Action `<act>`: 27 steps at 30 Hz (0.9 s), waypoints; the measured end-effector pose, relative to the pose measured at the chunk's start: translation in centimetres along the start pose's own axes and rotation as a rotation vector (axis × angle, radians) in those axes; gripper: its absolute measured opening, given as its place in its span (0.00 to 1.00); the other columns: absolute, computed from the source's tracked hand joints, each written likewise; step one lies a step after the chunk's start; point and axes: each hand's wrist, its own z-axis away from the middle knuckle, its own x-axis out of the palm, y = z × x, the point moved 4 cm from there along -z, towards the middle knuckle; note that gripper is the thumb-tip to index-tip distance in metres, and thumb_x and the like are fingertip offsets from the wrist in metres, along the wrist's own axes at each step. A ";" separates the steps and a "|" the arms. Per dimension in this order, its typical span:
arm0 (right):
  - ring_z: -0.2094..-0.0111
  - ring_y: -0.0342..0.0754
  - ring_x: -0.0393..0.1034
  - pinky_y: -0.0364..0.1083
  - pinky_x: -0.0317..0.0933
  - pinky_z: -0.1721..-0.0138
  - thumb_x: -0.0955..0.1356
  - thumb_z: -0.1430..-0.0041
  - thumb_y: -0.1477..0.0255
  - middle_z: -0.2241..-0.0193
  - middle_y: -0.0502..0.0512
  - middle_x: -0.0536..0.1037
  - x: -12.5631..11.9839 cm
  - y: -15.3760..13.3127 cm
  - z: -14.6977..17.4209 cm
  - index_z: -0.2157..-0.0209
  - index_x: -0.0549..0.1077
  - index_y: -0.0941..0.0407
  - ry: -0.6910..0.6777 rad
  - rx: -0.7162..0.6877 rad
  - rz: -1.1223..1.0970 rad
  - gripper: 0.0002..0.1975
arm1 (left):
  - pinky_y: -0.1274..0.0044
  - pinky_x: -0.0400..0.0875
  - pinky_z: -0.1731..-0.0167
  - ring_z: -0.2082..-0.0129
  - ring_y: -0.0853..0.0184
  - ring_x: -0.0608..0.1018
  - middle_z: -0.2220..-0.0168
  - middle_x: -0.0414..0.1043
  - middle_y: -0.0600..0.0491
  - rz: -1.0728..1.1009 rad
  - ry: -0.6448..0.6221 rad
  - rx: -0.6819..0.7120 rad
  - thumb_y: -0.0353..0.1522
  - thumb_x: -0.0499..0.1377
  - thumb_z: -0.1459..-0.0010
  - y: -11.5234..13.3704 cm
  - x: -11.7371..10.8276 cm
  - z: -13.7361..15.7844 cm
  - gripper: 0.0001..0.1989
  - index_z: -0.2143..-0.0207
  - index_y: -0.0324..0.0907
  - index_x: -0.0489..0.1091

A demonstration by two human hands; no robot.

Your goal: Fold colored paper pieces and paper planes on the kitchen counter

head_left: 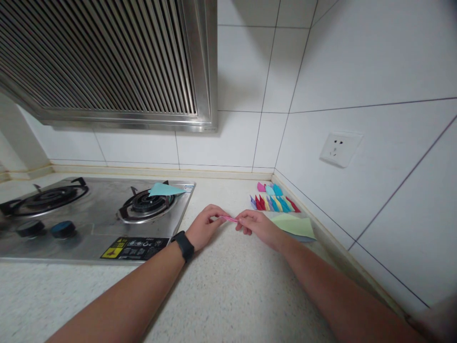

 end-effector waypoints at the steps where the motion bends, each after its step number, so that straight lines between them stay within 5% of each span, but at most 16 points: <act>1: 0.75 0.41 0.64 0.42 0.57 0.73 0.67 0.45 0.59 0.70 0.55 0.77 0.0 -0.1 0.0 0.63 0.72 0.58 0.002 -0.010 0.002 0.16 | 0.74 0.65 0.56 0.59 0.65 0.71 0.61 0.70 0.48 -0.005 0.000 -0.004 0.33 0.58 0.42 0.0 0.0 0.0 0.08 0.63 0.43 0.77; 6: 0.73 0.42 0.65 0.42 0.57 0.73 0.71 0.49 0.62 0.71 0.52 0.75 -0.2 -0.3 0.1 0.64 0.73 0.58 0.065 -0.054 -0.011 0.15 | 0.76 0.67 0.62 0.55 0.65 0.70 0.54 0.67 0.47 0.015 -0.002 -0.019 0.33 0.58 0.43 -0.2 0.1 0.2 0.12 0.56 0.46 0.75; 11: 0.71 0.43 0.65 0.42 0.57 0.73 0.71 0.49 0.63 0.70 0.52 0.75 -0.7 -0.3 -0.2 0.64 0.73 0.58 0.138 -0.085 0.007 0.14 | 0.78 0.69 0.70 0.59 0.66 0.71 0.51 0.66 0.46 0.178 0.014 -0.183 0.35 0.59 0.44 -1.1 0.5 0.3 0.28 0.41 0.47 0.59; 17: 0.69 0.44 0.67 0.44 0.60 0.68 0.71 0.48 0.62 0.70 0.53 0.75 -1.1 -0.3 -0.4 0.62 0.73 0.57 0.225 -0.193 0.088 0.15 | 0.77 0.67 0.64 0.62 0.67 0.72 0.61 0.72 0.49 0.194 -0.109 -0.189 0.39 0.58 0.42 -0.8 1.1 0.5 0.16 0.55 0.39 0.71; 27: 0.76 0.41 0.61 0.41 0.54 0.75 0.69 0.46 0.61 0.77 0.48 0.69 0.3 -1.4 0.7 0.62 0.73 0.56 0.145 -0.202 0.312 0.14 | 0.79 0.66 0.73 0.68 0.67 0.72 0.66 0.72 0.50 0.025 -0.102 -0.151 0.41 0.55 0.41 -0.7 0.9 0.6 0.16 0.61 0.39 0.73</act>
